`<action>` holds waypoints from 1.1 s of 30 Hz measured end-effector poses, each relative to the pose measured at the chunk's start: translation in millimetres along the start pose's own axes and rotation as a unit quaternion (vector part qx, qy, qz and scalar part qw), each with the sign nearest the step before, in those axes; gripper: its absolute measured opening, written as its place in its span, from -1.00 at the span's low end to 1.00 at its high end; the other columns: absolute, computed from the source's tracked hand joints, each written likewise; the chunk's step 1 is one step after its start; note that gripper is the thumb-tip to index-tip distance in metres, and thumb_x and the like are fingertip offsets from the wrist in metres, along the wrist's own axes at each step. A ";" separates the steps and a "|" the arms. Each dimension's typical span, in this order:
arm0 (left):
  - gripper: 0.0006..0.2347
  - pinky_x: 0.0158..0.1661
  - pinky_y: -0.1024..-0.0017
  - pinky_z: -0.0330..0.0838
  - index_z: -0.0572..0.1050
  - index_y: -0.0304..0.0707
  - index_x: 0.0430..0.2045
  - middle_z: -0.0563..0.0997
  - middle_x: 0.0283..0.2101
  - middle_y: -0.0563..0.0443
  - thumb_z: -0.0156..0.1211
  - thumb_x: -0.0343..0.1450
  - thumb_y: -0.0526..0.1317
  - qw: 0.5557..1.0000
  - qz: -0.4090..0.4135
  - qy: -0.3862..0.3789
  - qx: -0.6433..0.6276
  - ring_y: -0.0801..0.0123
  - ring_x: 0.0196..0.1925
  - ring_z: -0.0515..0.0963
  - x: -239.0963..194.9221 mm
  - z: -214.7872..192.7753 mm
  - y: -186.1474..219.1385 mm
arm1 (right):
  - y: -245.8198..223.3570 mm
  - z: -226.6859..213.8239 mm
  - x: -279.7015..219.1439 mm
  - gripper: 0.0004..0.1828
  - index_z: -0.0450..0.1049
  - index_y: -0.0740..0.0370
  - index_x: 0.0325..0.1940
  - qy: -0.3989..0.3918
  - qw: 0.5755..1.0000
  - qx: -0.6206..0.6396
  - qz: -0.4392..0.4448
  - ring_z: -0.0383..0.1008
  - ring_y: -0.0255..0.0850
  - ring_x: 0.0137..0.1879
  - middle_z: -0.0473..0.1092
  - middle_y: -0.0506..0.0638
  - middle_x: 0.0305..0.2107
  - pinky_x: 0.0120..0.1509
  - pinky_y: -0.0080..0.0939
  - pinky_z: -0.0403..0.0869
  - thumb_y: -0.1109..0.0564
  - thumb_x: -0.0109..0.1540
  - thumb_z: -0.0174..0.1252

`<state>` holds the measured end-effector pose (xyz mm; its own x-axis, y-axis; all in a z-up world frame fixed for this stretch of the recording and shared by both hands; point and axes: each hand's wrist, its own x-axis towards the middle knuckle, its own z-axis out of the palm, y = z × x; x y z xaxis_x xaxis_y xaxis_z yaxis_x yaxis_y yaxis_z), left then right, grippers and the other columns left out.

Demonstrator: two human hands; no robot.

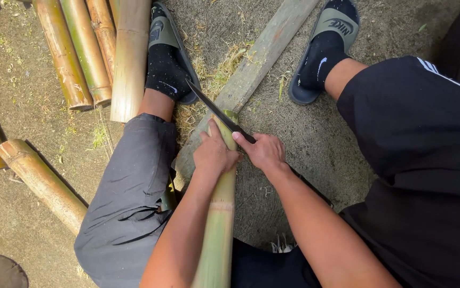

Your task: The recorder is scraping and cutting bamboo poles using a large knife or machete outdoors.

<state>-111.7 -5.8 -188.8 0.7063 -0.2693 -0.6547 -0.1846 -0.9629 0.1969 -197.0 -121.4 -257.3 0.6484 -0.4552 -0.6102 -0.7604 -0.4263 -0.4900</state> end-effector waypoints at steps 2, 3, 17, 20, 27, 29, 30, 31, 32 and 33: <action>0.19 -0.06 0.11 0.56 -0.23 -0.30 0.45 0.31 0.23 -0.48 0.58 0.03 0.03 1.000 0.005 0.008 -0.009 -0.23 0.03 0.60 0.4 0.2 -4.6 | -0.8 -1.8 -4.9 -0.11 0.67 0.03 -0.21 0.005 1.000 -0.005 -0.001 0.58 0.17 -0.14 0.55 0.23 -0.48 0.12 0.16 0.45 -0.73 0.07 -0.11; 0.19 -0.06 0.11 0.56 -0.23 -0.30 0.45 0.31 0.23 -0.48 0.58 0.03 0.03 1.000 0.007 0.004 -0.009 -0.23 0.03 0.60 1.1 0.8 -5.5 | -1.1 -2.4 -6.5 -0.11 0.67 0.03 -0.21 0.005 1.000 -0.005 0.004 0.58 0.17 -0.14 0.55 0.23 -0.48 0.12 0.16 0.45 -0.73 0.07 -0.11; -0.13 0.17 0.01 0.30 0.06 -0.49 0.34 0.31 0.22 -0.46 0.35 0.26 0.11 0.988 0.066 0.099 -0.099 -0.27 0.28 0.30 18.8 20.5 -23.6 | -0.7 -2.4 -0.9 -0.24 0.68 -0.08 -0.24 0.007 0.999 -0.042 -0.022 0.57 0.16 -0.19 0.53 0.18 -0.51 0.04 0.16 0.47 -0.68 0.10 -0.06; -0.30 0.23 0.13 0.30 0.28 -0.57 0.23 0.37 0.20 -0.46 0.16 0.37 0.14 0.943 0.089 0.151 -0.283 -0.16 0.26 0.43 43.0 36.6 -43.2 | 1.8 0.4 3.9 -0.19 0.68 0.00 -0.33 0.007 0.998 -0.062 -0.030 0.56 0.17 -0.21 0.52 0.18 -0.53 0.02 0.16 0.47 -0.71 0.08 -0.03; -0.45 0.11 0.07 0.34 0.42 -0.52 -0.12 0.51 -0.01 -0.47 -0.20 0.54 0.18 0.949 0.066 0.157 -0.264 -0.19 0.07 0.54 49.2 28.3 -36.9 | 5.2 -6.2 1.5 -0.11 0.65 0.07 -0.39 -0.003 0.997 -0.073 -0.039 0.58 0.17 -0.23 0.53 0.21 -0.54 -0.02 0.16 0.51 -0.76 0.04 -0.05; -0.48 0.06 0.08 0.37 0.43 -0.47 -0.22 0.54 -0.07 -0.45 -0.20 0.55 0.16 0.951 0.053 0.149 -0.266 -0.15 0.01 0.56 49.9 27.2 -38.9 | 3.4 -7.5 1.4 -0.10 0.66 0.05 -0.39 0.005 0.997 -0.065 -0.044 0.58 0.17 -0.23 0.52 0.22 -0.52 -0.03 0.17 0.50 -0.78 -0.02 -0.02; -0.48 0.06 0.08 0.37 0.43 -0.47 -0.22 0.54 -0.07 -0.45 -0.20 0.55 0.16 0.951 0.052 0.149 -0.265 -0.15 0.01 0.56 51.6 28.9 -40.3 | 3.2 -7.2 1.5 -0.10 0.66 0.05 -0.39 0.004 0.997 -0.064 -0.045 0.58 0.17 -0.23 0.52 0.22 -0.52 -0.03 0.17 0.50 -0.78 -0.02 -0.02; -0.49 0.05 0.09 0.38 0.42 -0.47 -0.21 0.53 -0.08 -0.45 -0.16 0.55 0.16 0.948 0.062 0.150 -0.273 -0.14 -0.01 0.56 53.4 30.5 -42.1 | 2.8 -6.6 1.6 -0.10 0.66 0.05 -0.38 0.005 0.997 -0.061 -0.041 0.58 0.18 -0.22 0.53 0.21 -0.52 -0.02 0.17 0.50 -0.78 -0.02 -0.03; -0.49 0.05 0.10 0.38 0.41 -0.48 -0.20 0.52 -0.09 -0.45 -0.13 0.54 0.16 0.945 0.072 0.150 -0.281 -0.13 -0.03 0.56 55.9 32.3 -43.2 | 2.8 -6.4 2.3 -0.10 0.66 0.04 -0.38 0.007 0.998 -0.059 -0.036 0.58 0.18 -0.22 0.53 0.21 -0.52 -0.02 0.17 0.50 -0.78 -0.02 -0.05; -0.49 0.05 0.10 0.38 0.41 -0.48 -0.20 0.52 -0.09 -0.45 -0.13 0.54 0.16 0.945 0.071 0.151 -0.281 -0.13 -0.03 0.56 56.5 32.7 -42.6 | 4.8 -5.6 4.3 -0.10 0.66 0.04 -0.38 0.007 0.998 -0.059 -0.036 0.58 0.18 -0.22 0.53 0.21 -0.52 -0.02 0.17 0.50 -0.78 -0.02 -0.05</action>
<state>-86.3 19.5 -258.0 0.8797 -0.2971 -0.3714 0.0393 -0.7328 0.6793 -197.7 -129.7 -258.8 0.7028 -0.4299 -0.5668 -0.7022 -0.5466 -0.4562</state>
